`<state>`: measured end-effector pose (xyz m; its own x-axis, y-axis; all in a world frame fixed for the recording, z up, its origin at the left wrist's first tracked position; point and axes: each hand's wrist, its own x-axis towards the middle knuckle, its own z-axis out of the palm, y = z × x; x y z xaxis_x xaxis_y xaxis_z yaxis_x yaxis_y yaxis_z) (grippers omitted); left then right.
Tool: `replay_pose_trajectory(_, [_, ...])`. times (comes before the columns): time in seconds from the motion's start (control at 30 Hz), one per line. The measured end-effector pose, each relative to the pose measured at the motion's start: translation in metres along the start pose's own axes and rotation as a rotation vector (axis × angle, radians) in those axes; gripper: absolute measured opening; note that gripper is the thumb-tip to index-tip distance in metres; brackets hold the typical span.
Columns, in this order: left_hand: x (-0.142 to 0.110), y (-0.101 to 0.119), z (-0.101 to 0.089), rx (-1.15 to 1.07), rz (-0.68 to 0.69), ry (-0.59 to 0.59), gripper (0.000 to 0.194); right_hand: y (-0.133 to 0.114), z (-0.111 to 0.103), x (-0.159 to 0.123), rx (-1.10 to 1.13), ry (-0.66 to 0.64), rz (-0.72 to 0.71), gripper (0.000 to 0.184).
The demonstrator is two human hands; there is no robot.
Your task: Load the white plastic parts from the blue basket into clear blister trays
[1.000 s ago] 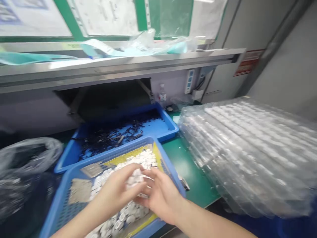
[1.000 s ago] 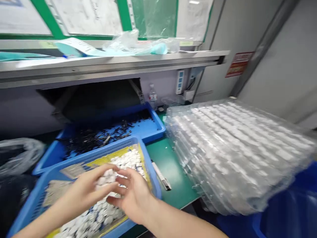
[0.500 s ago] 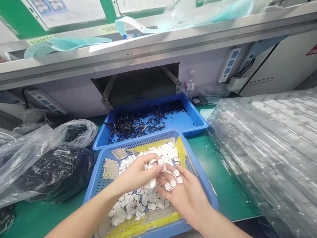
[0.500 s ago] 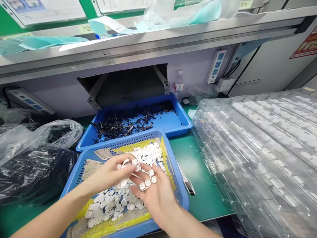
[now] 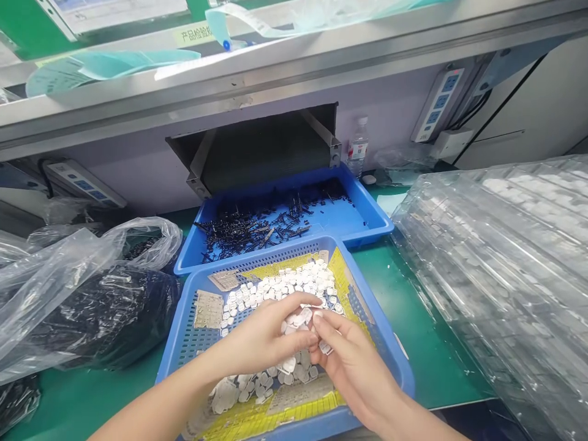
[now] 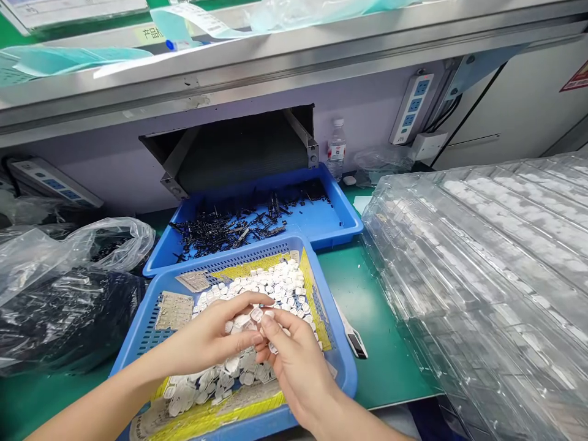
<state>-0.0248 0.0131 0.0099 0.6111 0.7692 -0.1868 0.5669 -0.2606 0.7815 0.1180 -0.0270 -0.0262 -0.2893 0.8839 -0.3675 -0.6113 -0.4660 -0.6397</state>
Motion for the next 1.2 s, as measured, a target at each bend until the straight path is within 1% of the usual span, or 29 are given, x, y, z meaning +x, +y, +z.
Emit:
replay_pose_trajectory(0.07, [-0.001,0.0,-0.001,-0.054,-0.018,-0.058,0.043,0.0,-0.001,0.0,-0.011,-0.013,-0.002,0.023])
replay_pose_trajectory(0.17, [-0.001,0.0,-0.001,-0.193,-0.065,-0.143,0.056,0.002,-0.002,-0.001,-0.095,0.019,-0.005,0.029])
replay_pose_trajectory(0.27, [0.0,0.001,-0.001,-0.297,-0.091,-0.186,0.062,0.002,-0.003,-0.001,-0.135,0.043,-0.012,0.03])
replay_pose_trajectory(0.33, [0.001,-0.001,-0.001,-0.365,-0.116,-0.168,0.059,0.001,-0.003,0.0,-0.048,0.071,-0.025,0.024])
replay_pose_trajectory(0.4, [0.002,-0.005,-0.002,-0.465,-0.135,-0.144,0.053,-0.002,-0.003,0.0,0.106,0.146,-0.067,0.014])
replay_pose_trajectory(0.47, [0.003,-0.009,-0.002,-0.568,-0.117,-0.138,0.051,-0.006,-0.003,-0.001,0.268,0.2,-0.095,0.007])
replay_pose_trajectory(0.53, [0.004,-0.013,-0.001,-0.665,-0.087,-0.162,0.052,-0.008,-0.004,-0.003,0.355,0.176,-0.087,0.007])
replay_pose_trajectory(0.57, [0.005,-0.014,0.001,-0.701,-0.089,-0.171,0.052,-0.009,-0.004,-0.004,0.346,0.155,-0.073,0.007])
replay_pose_trajectory(0.6, [0.005,-0.015,0.002,-0.729,-0.1,-0.176,0.051,-0.009,-0.004,-0.005,0.299,0.142,-0.057,0.008])
replay_pose_trajectory(0.67, [0.006,-0.015,0.005,-0.777,-0.127,-0.174,0.051,-0.007,-0.003,-0.006,0.121,0.124,-0.02,0.014])
replay_pose_trajectory(0.77, [0.006,-0.013,0.008,-0.754,-0.164,-0.154,0.053,-0.001,-0.002,-0.006,-0.178,0.079,0.01,0.024])
replay_pose_trajectory(0.87, [0.004,-0.01,0.008,-0.566,-0.183,-0.078,0.055,0.004,-0.002,-0.004,-0.395,0.031,-0.079,0.036])
replay_pose_trajectory(0.9, [0.003,-0.009,0.008,-0.488,-0.159,-0.041,0.055,0.005,-0.002,-0.004,-0.448,0.03,-0.114,0.036])
replay_pose_trajectory(0.97, [0.002,-0.006,0.008,-0.357,-0.07,0.009,0.054,0.006,-0.002,-0.004,-0.535,0.039,-0.151,0.032])
replay_pose_trajectory(1.03, [0.001,-0.005,0.008,-0.311,-0.015,-0.023,0.054,0.004,-0.003,-0.005,-0.6,0.037,-0.157,0.029])
replay_pose_trajectory(1.13, [-0.001,-0.003,0.009,-0.366,-0.058,-0.122,0.055,0.002,-0.003,-0.006,-0.635,0.017,-0.152,0.029])
replay_pose_trajectory(1.2, [-0.001,-0.003,0.01,-0.398,-0.083,-0.144,0.056,0.001,-0.002,-0.006,-0.623,0.008,-0.155,0.029])
